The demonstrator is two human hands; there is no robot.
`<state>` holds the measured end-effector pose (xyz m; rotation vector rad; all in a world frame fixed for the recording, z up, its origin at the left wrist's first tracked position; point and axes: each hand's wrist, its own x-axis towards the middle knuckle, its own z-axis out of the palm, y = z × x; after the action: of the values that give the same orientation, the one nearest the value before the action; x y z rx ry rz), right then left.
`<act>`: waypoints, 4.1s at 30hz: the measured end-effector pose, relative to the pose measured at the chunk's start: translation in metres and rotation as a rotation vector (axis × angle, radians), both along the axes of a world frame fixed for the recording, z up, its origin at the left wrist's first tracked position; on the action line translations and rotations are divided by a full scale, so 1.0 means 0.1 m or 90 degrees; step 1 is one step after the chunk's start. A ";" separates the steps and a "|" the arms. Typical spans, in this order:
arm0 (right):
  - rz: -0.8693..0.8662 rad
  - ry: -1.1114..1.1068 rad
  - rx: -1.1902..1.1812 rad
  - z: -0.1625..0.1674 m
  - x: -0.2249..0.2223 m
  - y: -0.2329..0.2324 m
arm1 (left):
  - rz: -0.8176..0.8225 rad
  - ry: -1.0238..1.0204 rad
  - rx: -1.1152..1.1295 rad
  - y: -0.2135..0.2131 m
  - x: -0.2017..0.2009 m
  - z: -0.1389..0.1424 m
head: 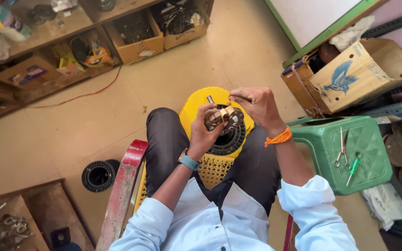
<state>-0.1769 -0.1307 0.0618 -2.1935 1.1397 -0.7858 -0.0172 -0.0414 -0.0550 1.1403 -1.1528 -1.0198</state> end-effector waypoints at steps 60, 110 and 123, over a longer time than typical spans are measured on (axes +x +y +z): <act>-0.321 -0.014 0.132 -0.87 0.14 1.22 | 0.042 0.015 0.081 -0.09 0.04 0.30; -0.255 -0.163 0.315 -0.68 -0.73 1.36 | -0.009 -0.114 -0.052 0.08 0.10 0.00; -0.078 0.075 0.053 0.20 -0.07 -0.14 | 0.049 -0.089 -0.040 0.07 0.05 0.07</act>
<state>-0.1838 -0.1449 0.0823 -2.1409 1.3516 -0.6552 -0.0124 -0.0346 -0.0482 1.2113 -1.2332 -0.8506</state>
